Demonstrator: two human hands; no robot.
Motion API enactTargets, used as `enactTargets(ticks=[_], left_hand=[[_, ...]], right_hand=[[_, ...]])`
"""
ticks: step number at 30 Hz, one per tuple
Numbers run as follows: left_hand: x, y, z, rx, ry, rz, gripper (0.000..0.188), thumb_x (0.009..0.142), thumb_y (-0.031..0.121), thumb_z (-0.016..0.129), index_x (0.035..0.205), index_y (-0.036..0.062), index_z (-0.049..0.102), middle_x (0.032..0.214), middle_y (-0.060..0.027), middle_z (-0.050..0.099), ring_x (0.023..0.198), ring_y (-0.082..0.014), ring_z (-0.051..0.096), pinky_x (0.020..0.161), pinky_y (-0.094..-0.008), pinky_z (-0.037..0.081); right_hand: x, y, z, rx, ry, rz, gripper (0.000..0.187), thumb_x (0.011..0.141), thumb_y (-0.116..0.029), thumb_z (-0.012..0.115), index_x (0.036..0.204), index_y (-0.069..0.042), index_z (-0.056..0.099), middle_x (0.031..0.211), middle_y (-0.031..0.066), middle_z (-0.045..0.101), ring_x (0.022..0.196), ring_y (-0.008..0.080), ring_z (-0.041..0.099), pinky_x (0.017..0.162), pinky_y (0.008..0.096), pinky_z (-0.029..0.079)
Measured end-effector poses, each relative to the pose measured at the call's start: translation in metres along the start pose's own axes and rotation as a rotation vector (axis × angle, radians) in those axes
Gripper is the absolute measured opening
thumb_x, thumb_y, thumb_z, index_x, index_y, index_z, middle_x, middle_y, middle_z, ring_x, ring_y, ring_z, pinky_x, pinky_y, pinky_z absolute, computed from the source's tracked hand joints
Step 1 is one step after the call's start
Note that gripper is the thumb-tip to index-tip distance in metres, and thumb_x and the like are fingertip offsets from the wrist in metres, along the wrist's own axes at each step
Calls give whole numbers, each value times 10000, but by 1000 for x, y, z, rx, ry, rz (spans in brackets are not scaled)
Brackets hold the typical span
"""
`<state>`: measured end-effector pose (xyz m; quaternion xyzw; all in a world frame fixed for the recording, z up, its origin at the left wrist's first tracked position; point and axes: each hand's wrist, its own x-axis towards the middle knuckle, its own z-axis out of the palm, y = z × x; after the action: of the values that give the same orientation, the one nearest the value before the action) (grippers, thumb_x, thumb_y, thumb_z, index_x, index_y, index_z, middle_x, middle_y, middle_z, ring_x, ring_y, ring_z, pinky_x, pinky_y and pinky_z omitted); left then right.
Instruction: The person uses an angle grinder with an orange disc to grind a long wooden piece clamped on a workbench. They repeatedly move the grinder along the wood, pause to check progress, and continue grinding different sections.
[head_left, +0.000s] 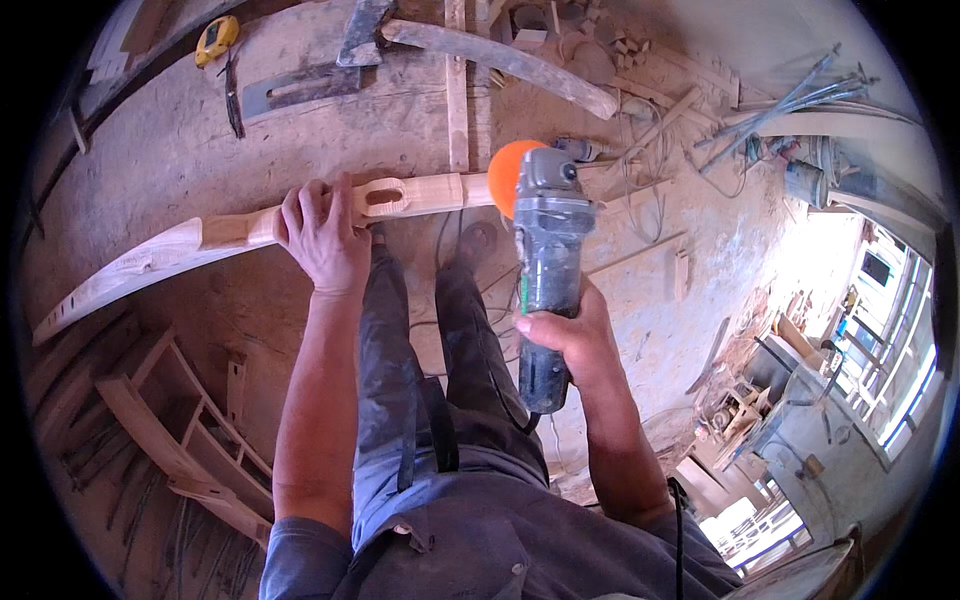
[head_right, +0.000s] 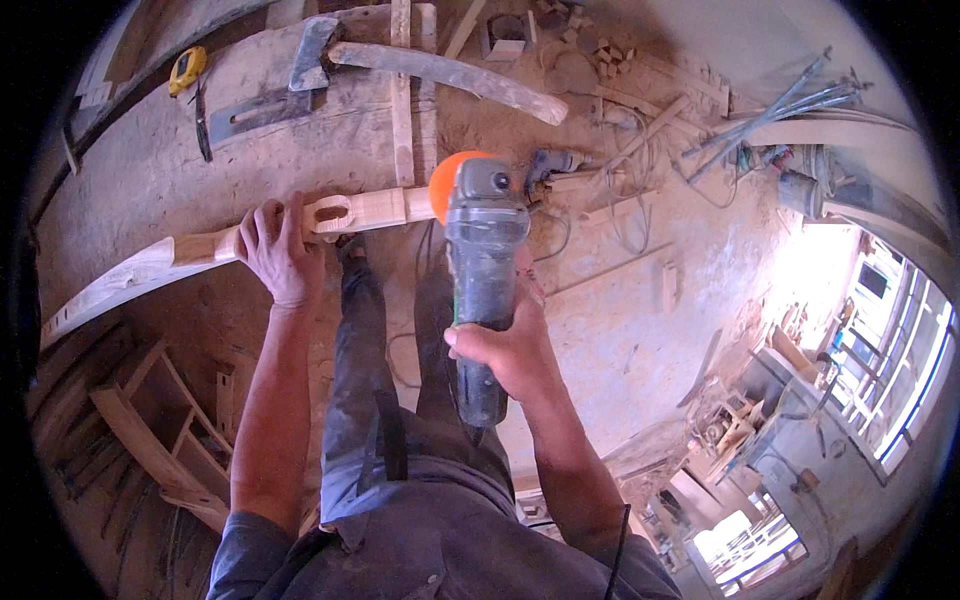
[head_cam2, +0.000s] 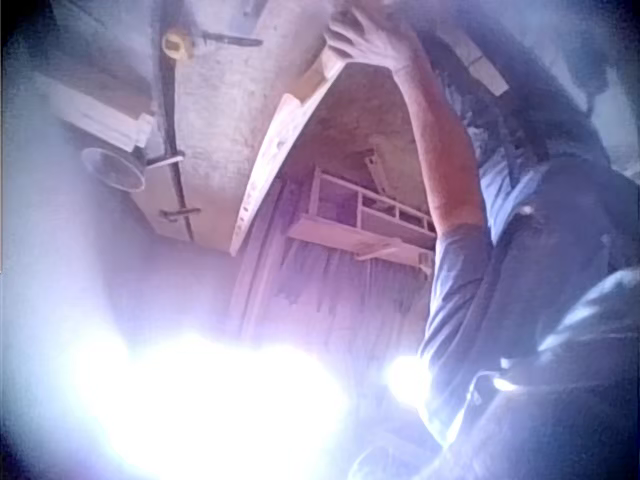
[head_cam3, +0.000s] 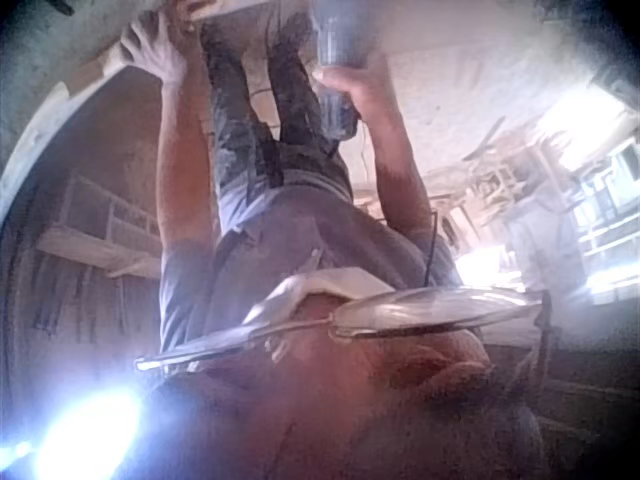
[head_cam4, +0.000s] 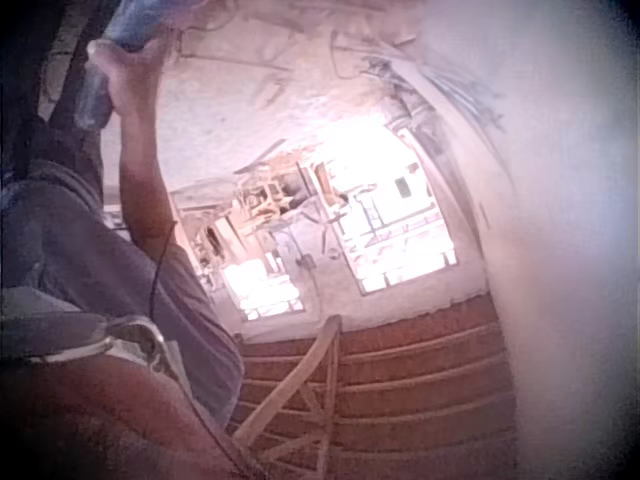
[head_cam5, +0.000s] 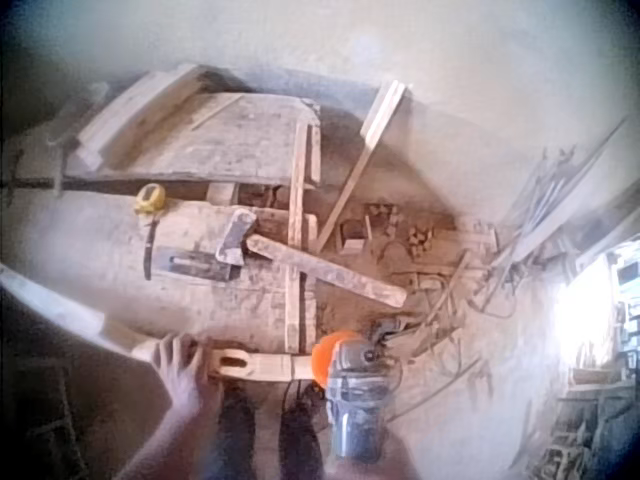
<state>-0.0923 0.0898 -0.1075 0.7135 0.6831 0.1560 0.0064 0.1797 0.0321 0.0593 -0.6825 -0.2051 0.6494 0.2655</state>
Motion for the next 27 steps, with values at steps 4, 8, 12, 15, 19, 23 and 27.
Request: enactTargets(ticks=[4, 8, 12, 15, 19, 23, 27], left_hand=[[1, -2, 1, 14, 1, 5, 706, 616, 84, 777, 1305, 214, 698, 1199, -51, 584, 1215, -308, 536, 1096, -526, 329], [11, 2, -8, -5, -44, 0, 661, 630, 73, 794, 1270, 214, 708, 1162, -52, 602, 1168, -311, 551, 1068, -515, 359], [22, 5, -17, 10, -112, 5, 626, 650, 154, 856, 1258, 210, 718, 1133, -55, 615, 1136, -311, 562, 1041, -497, 387], [27, 5, -19, 3, -112, 23, 569, 670, 125, 842, 1222, 202, 725, 1108, -53, 609, 1106, -306, 565, 1029, -493, 393], [27, 2, -17, 7, -94, 44, 501, 693, 93, 818, 1177, 191, 736, 1074, -55, 594, 1069, -303, 566, 1014, -494, 397], [32, 5, -23, 0, -120, 51, 421, 714, 73, 782, 1120, 174, 733, 1060, -63, 594, 1060, -306, 571, 996, -490, 412], [41, 8, -29, 0, -175, 60, 359, 720, 56, 747, 1064, 158, 725, 1054, -71, 604, 1057, -311, 576, 987, -487, 425]], right_hand=[[0, -3, 8, -6, -62, 14, 526, 751, -112, 812, 1220, 8, 609, 899, 72, 663, 694, 184, 694, 695, 341, 583], [-10, 11, 2, 65, 17, 49, 492, 750, -118, 829, 1177, 9, 619, 894, 81, 707, 771, 179, 724, 735, 328, 581], [-9, 26, -1, 168, 21, 7, 475, 748, -128, 832, 1159, 0, 631, 911, 79, 719, 783, 171, 721, 750, 330, 580], [-1, 34, 5, 68, -15, -40, 492, 738, -155, 839, 1163, -6, 640, 925, 67, 722, 804, 167, 715, 767, 334, 576], [1, 47, 10, -10, 9, -89, 549, 718, -197, 851, 1191, -10, 646, 954, 63, 718, 859, 164, 699, 806, 337, 562], [-4, 57, -2, 63, 45, -45, 575, 710, -206, 855, 1208, -9, 647, 995, 70, 699, 915, 164, 676, 844, 343, 541], [1, 57, -3, 81, 9, -79, 593, 709, -198, 853, 1230, -11, 642, 1016, 68, 690, 934, 164, 668, 862, 344, 535]])
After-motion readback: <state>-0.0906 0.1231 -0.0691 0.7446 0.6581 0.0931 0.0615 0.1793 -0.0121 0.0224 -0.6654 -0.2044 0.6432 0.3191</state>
